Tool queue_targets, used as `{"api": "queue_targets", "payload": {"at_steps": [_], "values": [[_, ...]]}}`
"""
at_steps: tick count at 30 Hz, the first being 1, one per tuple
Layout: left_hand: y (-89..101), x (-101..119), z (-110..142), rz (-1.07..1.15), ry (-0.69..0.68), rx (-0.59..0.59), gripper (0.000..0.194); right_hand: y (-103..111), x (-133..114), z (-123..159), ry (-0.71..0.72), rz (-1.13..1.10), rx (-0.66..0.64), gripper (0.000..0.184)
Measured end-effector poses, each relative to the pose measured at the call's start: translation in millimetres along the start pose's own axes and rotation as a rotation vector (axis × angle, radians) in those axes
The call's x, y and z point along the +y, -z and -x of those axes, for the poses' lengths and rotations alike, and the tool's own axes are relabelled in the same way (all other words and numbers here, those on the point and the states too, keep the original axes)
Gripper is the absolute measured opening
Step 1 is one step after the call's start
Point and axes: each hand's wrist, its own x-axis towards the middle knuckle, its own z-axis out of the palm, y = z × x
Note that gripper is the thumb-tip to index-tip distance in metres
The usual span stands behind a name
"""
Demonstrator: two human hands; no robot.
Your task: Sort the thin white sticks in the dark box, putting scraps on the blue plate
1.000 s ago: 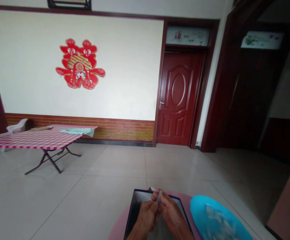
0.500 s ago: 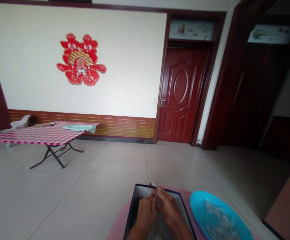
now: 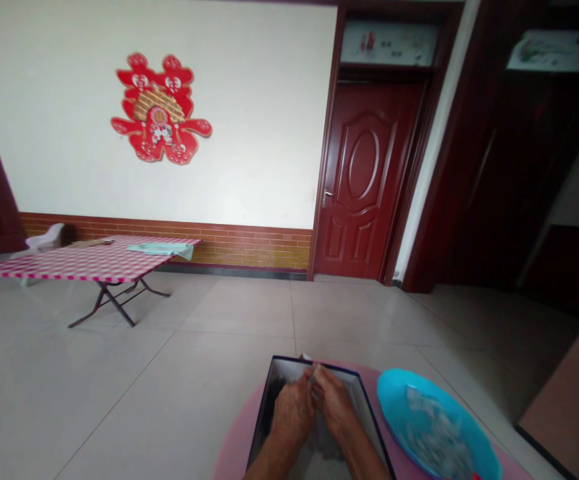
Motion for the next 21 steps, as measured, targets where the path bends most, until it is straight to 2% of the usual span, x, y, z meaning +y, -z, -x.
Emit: {"api": "queue_targets", "payload": {"at_steps": [9,13,17,21], "values": [[11.7,16,2,-0.154,0.087,-0.096,0.044,-1,5,-2,0.011,-0.056,0.03,0.046],[6.9,13,2,-0.07,0.09,-0.063,0.044,-3,3,-1,-0.014,-0.049,0.017,0.043],[-1.9,5,0,0.023,0.092,-0.011,0.043,-3,6,-1,0.029,-0.069,0.043,0.044],[-9.1,-2,-3,0.17,0.094,0.035,0.038,1,13,-7,0.052,-0.054,0.013,0.044]]}}
